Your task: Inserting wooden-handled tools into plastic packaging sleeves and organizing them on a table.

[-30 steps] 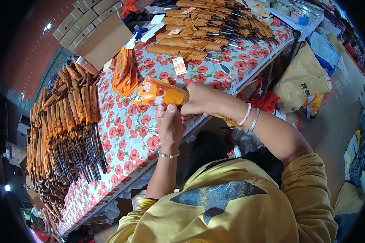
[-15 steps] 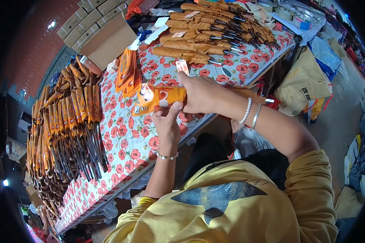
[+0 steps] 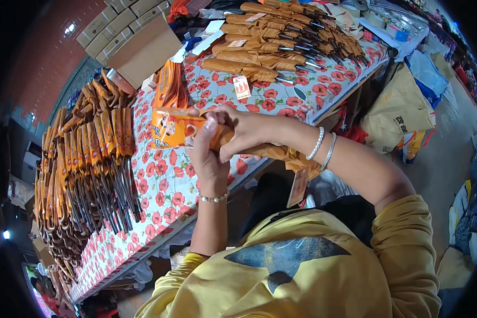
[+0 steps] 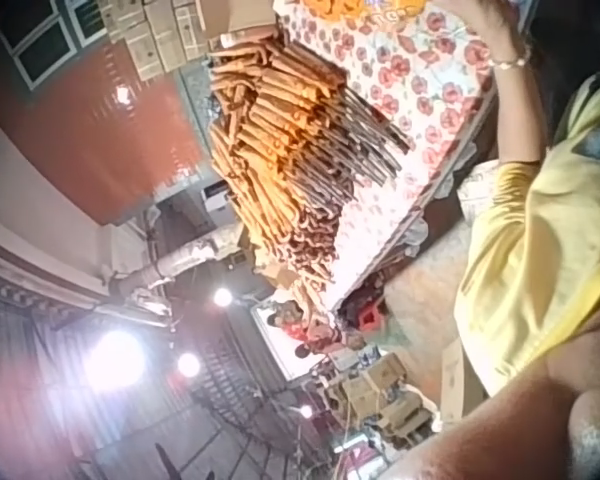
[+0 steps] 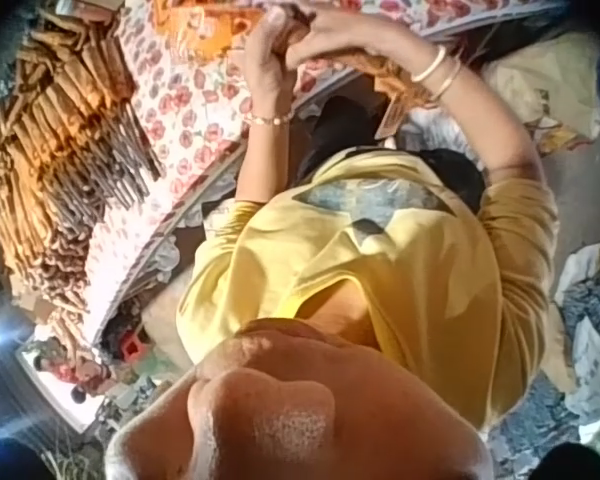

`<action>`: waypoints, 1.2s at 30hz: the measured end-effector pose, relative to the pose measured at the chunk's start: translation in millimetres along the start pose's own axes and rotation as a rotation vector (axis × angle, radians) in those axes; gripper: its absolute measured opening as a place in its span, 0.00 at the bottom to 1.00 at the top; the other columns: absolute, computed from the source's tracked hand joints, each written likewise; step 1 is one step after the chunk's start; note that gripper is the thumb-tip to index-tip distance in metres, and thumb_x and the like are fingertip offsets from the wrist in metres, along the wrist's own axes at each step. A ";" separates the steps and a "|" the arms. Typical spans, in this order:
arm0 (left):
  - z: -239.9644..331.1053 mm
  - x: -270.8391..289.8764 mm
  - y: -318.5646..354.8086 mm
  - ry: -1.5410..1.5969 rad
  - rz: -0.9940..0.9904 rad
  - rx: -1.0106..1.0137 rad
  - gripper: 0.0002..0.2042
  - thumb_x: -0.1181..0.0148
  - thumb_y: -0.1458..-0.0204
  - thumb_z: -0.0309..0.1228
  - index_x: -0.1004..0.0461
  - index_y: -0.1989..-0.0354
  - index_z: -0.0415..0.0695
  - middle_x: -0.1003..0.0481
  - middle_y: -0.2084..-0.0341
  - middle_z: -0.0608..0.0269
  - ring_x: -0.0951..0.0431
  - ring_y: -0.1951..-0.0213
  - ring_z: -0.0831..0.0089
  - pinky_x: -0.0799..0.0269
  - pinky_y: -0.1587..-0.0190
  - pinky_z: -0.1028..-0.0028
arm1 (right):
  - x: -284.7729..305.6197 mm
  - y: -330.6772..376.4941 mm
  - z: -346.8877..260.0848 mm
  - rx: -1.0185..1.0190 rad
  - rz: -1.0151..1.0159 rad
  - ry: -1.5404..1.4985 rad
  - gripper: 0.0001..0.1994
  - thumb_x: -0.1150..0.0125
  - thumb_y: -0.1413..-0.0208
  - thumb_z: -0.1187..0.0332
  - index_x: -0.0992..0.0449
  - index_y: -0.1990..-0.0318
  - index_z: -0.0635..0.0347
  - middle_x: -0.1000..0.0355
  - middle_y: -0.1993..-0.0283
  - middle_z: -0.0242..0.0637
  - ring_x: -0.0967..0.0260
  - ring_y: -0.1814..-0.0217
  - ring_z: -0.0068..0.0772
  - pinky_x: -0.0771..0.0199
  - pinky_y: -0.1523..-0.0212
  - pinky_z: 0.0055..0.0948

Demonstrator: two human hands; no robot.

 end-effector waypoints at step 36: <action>36.3 43.7 -18.9 0.075 0.204 0.021 0.07 0.42 0.49 0.32 0.29 0.70 0.41 0.28 0.75 0.65 0.27 0.68 0.72 0.29 0.61 0.69 | 22.1 39.0 63.5 -0.333 0.074 -0.054 0.35 0.61 0.42 0.39 0.36 0.42 0.64 0.30 0.47 0.47 0.32 0.46 0.37 0.34 0.49 0.31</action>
Point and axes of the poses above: each hand's wrist, its own y-axis away from the middle knuckle, its own x-axis out of the back of the hand, z = x × y, the point moved 2 cm from there along -y, towards the middle knuckle
